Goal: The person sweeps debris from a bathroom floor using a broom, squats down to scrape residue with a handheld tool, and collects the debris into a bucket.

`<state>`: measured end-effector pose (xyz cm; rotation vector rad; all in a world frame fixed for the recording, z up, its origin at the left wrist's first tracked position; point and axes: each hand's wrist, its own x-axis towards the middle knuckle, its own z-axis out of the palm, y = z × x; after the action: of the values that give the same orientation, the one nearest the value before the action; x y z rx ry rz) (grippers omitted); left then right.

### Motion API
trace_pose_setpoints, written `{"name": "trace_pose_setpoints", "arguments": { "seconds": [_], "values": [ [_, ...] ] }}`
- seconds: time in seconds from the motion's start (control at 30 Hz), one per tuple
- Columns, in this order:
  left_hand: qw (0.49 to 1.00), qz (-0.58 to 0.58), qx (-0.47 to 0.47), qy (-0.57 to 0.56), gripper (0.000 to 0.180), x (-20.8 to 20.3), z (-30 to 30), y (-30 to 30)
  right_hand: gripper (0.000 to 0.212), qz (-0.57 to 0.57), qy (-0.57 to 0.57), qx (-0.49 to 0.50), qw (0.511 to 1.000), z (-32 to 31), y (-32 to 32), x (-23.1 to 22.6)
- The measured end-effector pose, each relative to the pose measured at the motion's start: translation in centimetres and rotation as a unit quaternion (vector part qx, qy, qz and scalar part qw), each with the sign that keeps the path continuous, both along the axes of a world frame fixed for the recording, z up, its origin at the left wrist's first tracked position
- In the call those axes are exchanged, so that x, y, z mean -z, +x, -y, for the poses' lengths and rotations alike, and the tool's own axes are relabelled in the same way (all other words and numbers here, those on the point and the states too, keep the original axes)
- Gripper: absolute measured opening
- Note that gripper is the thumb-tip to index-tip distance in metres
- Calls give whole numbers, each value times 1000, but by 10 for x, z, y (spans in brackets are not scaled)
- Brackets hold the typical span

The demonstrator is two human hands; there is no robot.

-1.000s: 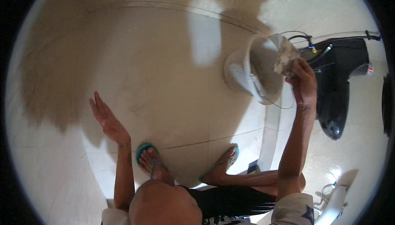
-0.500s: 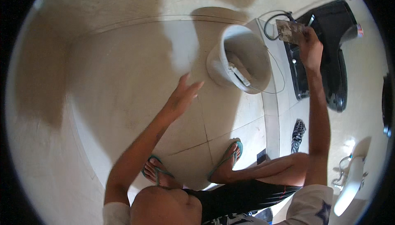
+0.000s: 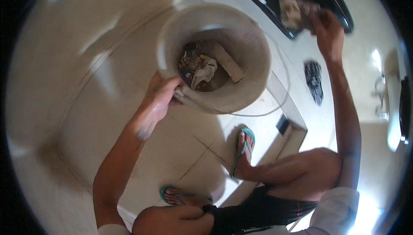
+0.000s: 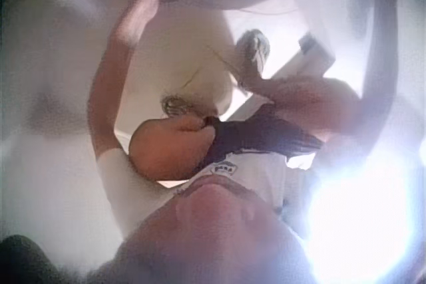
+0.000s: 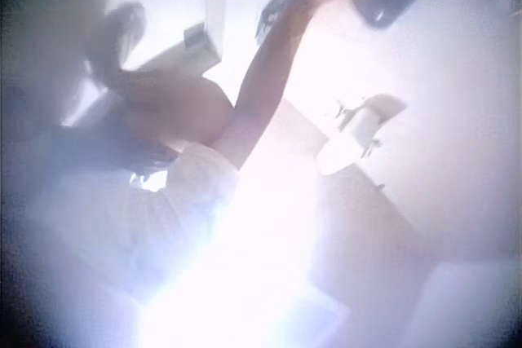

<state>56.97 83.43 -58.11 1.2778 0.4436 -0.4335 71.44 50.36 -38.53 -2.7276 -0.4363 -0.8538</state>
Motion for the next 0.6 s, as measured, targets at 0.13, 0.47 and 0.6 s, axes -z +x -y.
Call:
{"name": "trace_pose_setpoints", "arguments": {
  "seconds": [0.13, 0.47, 0.6],
  "values": [
    [972, -60, 170, -153, 35, -45, 57, 9, 34, -29, 173, -1, 985, 61, 1, -48],
    [929, 13, 365, -65, 55, 68, 261, -65, 30, -73, 162, 171, 969, 122, -145, -89],
    [938, -205, 190, -207, 47, 117, 307, -73, 25, -160, 320, 146, 922, 130, -118, -75]
  ]
}}
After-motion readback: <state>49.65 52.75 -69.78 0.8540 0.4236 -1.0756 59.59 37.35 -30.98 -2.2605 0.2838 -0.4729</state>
